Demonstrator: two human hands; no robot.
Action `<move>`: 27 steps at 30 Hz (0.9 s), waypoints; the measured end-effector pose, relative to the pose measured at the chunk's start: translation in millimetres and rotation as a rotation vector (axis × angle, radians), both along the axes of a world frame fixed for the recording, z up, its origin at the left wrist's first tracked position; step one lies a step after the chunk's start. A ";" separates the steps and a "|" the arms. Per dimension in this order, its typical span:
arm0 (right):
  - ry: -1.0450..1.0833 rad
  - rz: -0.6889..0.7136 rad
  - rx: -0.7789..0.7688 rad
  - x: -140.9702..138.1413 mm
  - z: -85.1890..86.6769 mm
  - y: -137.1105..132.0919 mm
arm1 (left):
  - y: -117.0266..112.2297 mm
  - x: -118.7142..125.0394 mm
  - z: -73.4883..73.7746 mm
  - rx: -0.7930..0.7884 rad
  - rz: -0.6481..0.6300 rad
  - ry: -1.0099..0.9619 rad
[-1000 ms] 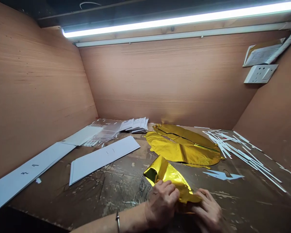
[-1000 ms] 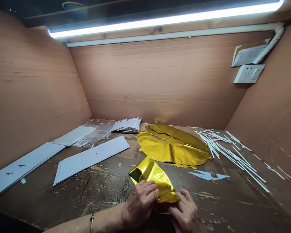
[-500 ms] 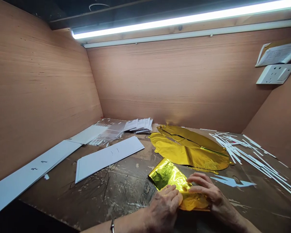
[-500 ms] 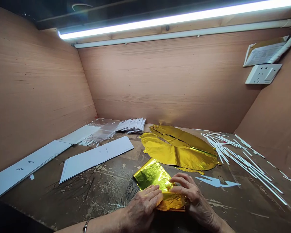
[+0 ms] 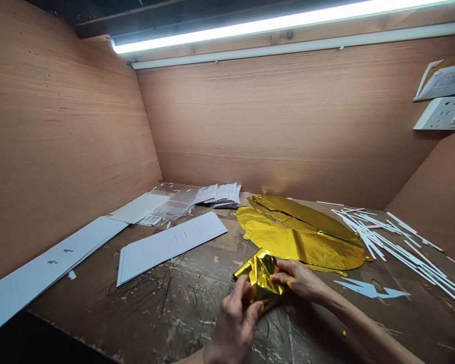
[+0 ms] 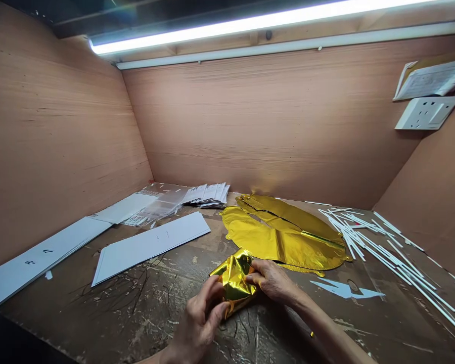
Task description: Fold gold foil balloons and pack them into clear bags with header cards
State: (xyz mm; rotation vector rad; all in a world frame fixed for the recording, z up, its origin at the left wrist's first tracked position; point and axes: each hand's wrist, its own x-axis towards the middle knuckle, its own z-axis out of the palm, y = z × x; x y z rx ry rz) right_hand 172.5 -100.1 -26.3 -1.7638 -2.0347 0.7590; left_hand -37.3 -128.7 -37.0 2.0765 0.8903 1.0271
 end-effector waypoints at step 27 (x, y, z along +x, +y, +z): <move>-0.536 0.341 0.809 -52.7 -13.3 -61.8 | 31.8 14.6 -7.2 0.345 -0.280 0.803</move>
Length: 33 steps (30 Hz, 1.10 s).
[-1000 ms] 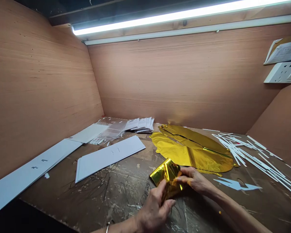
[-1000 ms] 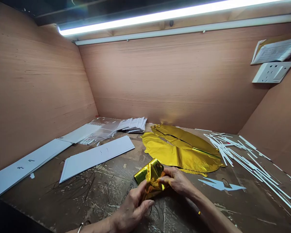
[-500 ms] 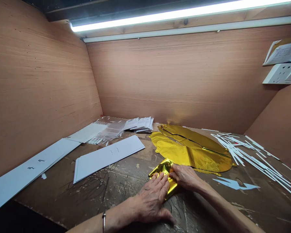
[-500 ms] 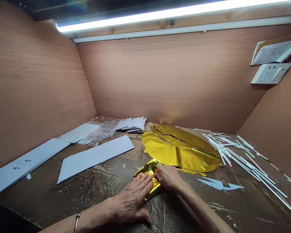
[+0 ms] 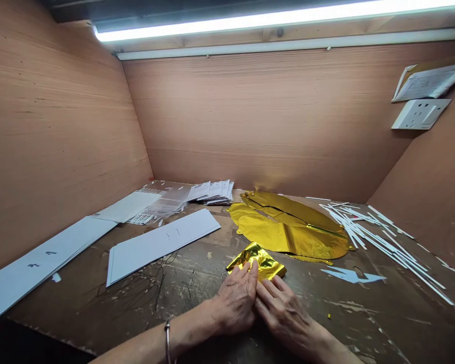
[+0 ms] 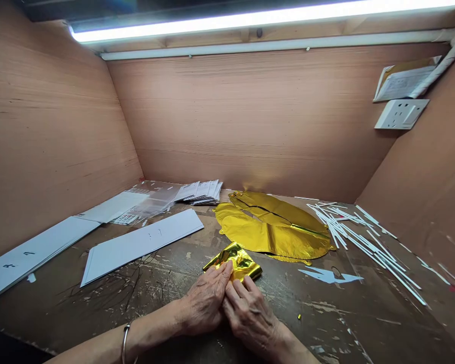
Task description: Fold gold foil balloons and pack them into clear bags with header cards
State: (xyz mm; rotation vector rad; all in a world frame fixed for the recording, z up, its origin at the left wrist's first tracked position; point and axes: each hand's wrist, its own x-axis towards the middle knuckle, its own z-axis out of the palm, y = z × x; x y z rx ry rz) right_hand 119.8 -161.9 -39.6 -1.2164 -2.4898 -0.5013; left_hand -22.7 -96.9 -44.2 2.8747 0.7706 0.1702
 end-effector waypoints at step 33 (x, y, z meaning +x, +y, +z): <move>0.879 -0.859 -0.765 35.4 9.6 43.4 | 59.3 9.3 10.5 -0.488 0.417 -0.473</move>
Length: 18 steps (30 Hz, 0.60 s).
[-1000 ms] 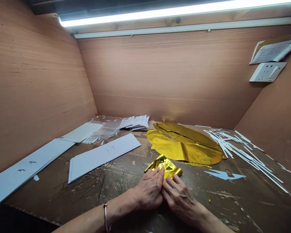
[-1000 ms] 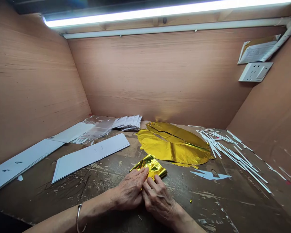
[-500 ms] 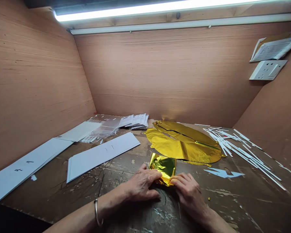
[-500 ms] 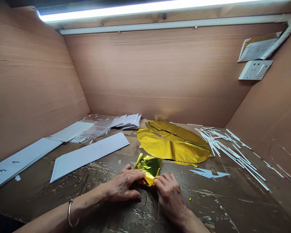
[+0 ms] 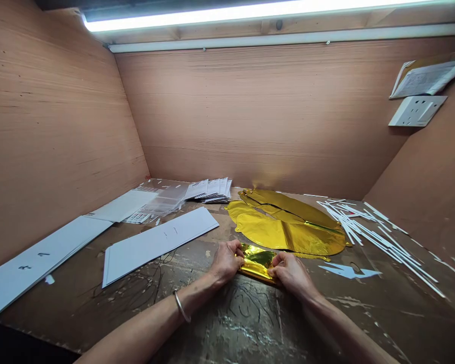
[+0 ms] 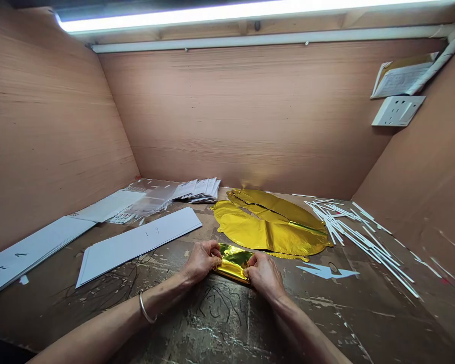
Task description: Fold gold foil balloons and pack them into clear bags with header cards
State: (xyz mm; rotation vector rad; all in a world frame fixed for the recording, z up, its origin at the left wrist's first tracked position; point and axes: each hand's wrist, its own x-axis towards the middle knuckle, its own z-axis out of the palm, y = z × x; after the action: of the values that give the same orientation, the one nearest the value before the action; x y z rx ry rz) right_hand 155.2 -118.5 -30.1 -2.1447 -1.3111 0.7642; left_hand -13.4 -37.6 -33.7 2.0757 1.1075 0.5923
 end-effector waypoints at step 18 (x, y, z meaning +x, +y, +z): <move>-0.209 0.251 0.339 6.2 33.6 -23.0 | -35.4 7.7 16.2 0.953 -0.453 0.572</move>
State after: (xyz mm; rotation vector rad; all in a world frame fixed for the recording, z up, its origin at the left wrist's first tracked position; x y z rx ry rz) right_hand 161.4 -141.5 3.5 -1.8474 -1.7054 0.3794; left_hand -5.7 -73.1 -17.5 3.3488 0.5997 0.3114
